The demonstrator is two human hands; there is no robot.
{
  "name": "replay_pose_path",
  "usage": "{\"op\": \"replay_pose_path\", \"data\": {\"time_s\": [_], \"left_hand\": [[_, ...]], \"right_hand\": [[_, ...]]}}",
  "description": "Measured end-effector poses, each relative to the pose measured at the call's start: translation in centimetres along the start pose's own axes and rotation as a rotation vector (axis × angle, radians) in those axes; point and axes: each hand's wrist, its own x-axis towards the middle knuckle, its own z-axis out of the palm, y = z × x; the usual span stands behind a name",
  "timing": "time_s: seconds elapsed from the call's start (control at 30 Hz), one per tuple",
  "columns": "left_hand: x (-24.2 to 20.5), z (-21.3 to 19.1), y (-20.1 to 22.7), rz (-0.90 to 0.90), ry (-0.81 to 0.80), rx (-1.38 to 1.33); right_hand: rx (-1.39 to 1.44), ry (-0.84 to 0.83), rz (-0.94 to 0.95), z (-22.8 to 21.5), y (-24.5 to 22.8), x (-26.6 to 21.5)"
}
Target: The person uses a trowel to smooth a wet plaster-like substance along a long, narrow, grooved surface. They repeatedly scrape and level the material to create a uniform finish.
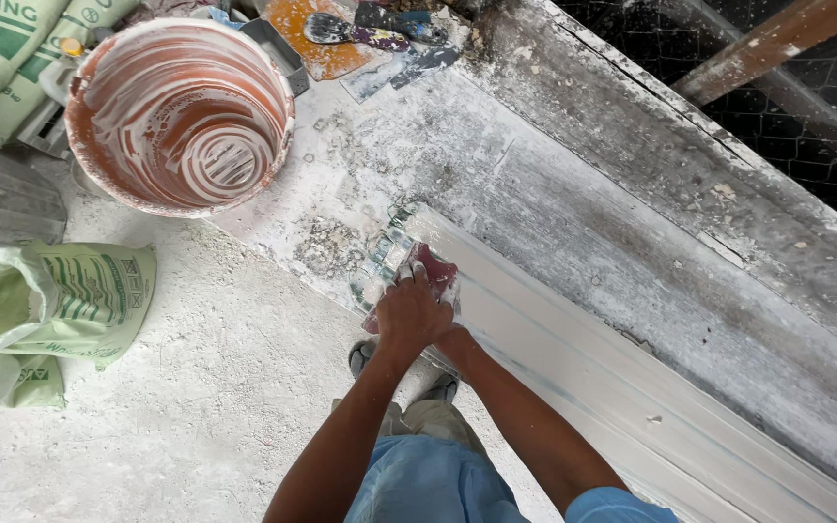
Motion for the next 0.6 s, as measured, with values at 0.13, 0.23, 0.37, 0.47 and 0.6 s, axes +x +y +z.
{"op": "replay_pose_path", "data": {"time_s": [0.13, 0.23, 0.37, 0.47, 0.6], "left_hand": [[-0.8, 2.1, 1.1, 0.051, 0.015, -0.012], [-1.6, 4.1, 2.1, 0.084, 0.034, -0.025], [-2.6, 6.9, 3.9, 0.127, 0.067, -0.029], [-3.8, 9.4, 5.6, 0.137, 0.080, -0.036], [-5.5, 12.8, 8.8, 0.160, 0.121, -0.031]], "right_hand": [[-0.017, -0.011, 0.014, 0.5, 0.8, -2.1], [-0.019, -0.020, 0.027, 1.1, 1.7, -4.7], [-0.017, -0.025, 0.039, 2.0, 3.3, -7.8], [-0.011, -0.025, 0.037, 2.9, 4.4, -10.5], [0.002, -0.003, 0.043, 4.3, 6.7, -15.0]]}}
